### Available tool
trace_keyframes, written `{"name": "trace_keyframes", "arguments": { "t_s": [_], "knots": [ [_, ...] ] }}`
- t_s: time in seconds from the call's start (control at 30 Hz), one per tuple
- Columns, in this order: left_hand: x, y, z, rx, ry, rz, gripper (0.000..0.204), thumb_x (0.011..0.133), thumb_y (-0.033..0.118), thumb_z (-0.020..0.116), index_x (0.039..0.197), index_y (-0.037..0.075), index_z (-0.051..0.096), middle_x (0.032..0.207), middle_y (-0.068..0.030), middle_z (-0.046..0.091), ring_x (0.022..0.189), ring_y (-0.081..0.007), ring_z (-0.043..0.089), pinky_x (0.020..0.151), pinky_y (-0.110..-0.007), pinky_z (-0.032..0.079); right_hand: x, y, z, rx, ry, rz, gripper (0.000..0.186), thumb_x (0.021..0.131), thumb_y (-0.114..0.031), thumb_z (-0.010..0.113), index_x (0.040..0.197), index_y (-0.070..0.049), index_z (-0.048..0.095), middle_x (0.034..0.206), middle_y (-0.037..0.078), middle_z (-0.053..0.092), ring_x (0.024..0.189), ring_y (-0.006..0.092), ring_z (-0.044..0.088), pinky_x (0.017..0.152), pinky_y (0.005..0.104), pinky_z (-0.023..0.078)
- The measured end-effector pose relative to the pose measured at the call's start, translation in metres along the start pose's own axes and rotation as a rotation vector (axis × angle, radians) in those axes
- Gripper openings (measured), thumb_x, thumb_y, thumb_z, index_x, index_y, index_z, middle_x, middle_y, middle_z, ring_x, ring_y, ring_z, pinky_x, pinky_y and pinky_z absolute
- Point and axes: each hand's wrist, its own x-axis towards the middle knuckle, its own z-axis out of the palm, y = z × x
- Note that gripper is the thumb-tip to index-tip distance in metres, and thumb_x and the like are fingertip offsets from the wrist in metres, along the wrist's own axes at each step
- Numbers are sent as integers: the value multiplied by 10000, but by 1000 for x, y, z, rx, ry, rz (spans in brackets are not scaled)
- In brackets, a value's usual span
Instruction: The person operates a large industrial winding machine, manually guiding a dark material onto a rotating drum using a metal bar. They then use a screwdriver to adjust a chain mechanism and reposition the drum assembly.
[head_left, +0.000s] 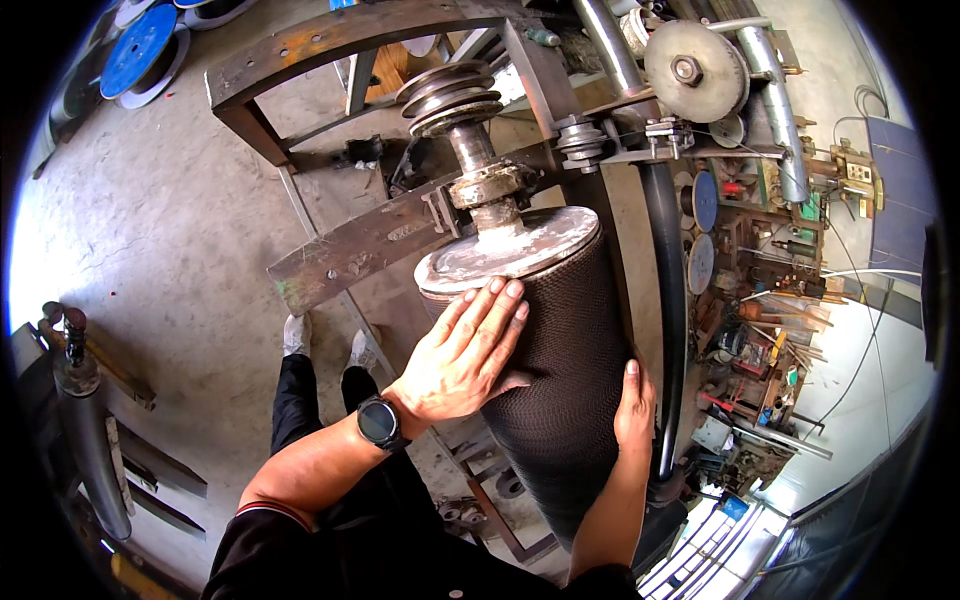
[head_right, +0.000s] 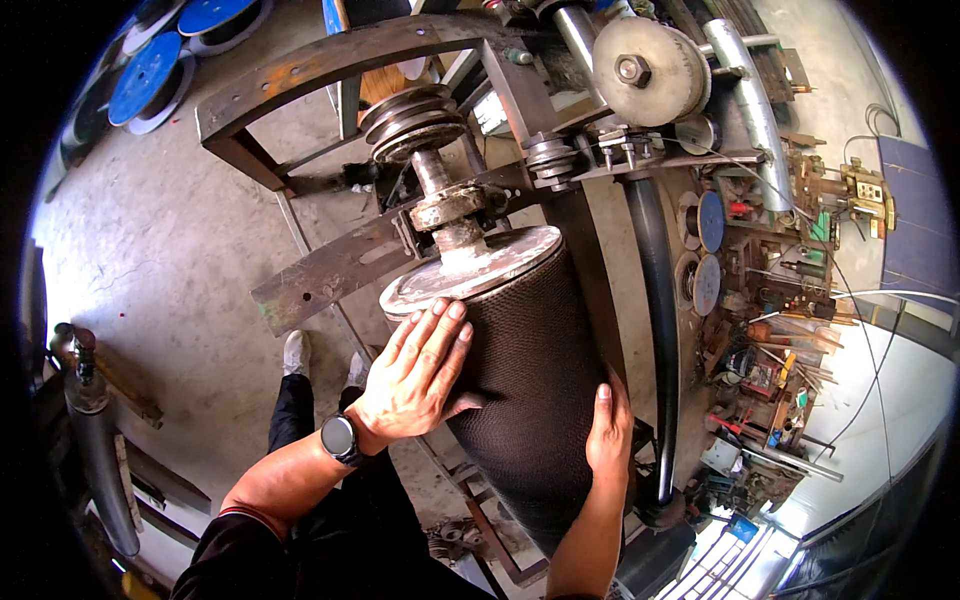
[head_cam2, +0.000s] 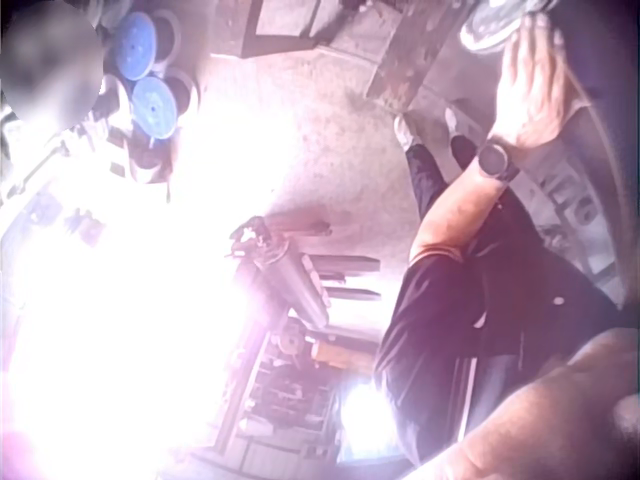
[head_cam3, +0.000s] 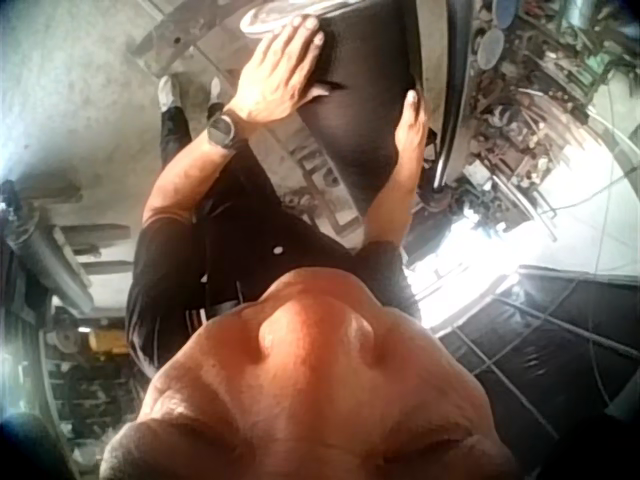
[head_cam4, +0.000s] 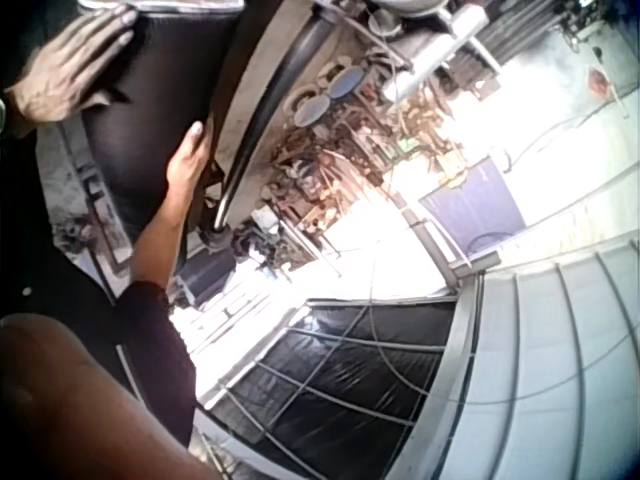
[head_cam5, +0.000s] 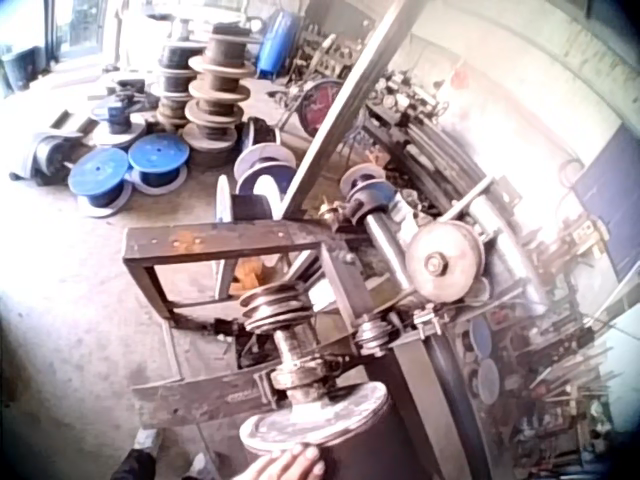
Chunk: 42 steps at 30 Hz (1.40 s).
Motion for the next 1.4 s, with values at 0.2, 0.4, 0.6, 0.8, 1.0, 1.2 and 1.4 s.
{"name": "trace_keyframes", "arguments": {
  "t_s": [0.2,0.4,0.6,0.8,1.0,1.2,1.4],
  "knots": [
    [1,2,-2,-2,-14,-33,819,820,494,698,1411,-52,544,1547,-237,454,1469,-378,404,1218,-489,304,-58,-38,19,-122,345,-251,471,1100,-256,417,1450,53,476,1480,300,485,1373,460,482,1141,521,395],
    [-3,3,-3,-32,-16,-49,816,824,488,709,1423,-39,539,1560,-222,446,1479,-360,396,1227,-477,297,-89,-55,59,-369,328,-283,700,1078,-474,357,1516,72,371,1563,312,356,1436,496,359,1197,595,256],
    [-6,0,-3,-22,-25,-57,826,820,495,709,1435,-27,532,1566,-218,441,1478,-356,398,1220,-471,309,-69,-45,49,-287,319,-305,683,1080,-477,342,1516,45,395,1543,316,379,1422,487,385,1175,559,300],
    [-10,-2,-2,-11,-26,-62,835,821,508,706,1440,-24,528,1569,-209,440,1477,-352,400,1222,-471,305,-49,-33,33,-167,232,-294,661,1093,-479,311,1528,10,402,1536,287,418,1419,463,414,1177,534,334],
    [-10,-2,-3,-34,-16,-57,803,823,473,704,1425,-32,543,1554,-216,458,1463,-359,420,1218,-478,313,-25,-12,15,-102,110,-248,688,1095,-520,280,1525,-1,418,1534,264,448,1418,445,437,1173,513,358],
    [-9,-3,-4,-15,-21,-37,802,831,477,700,1425,-37,541,1563,-220,442,1471,-363,405,1221,-479,307,-20,-26,4,-91,173,-126,574,1103,-387,403,1516,10,419,1521,268,466,1402,451,458,1168,513,363],
    [-10,-3,-2,-21,-30,-46,808,822,490,710,1425,-22,545,1567,-212,441,1471,-355,408,1217,-470,312,-69,-60,37,-175,317,-317,584,1090,-360,417,1491,64,412,1528,308,414,1415,487,403,1177,547,323]
  ]
}}
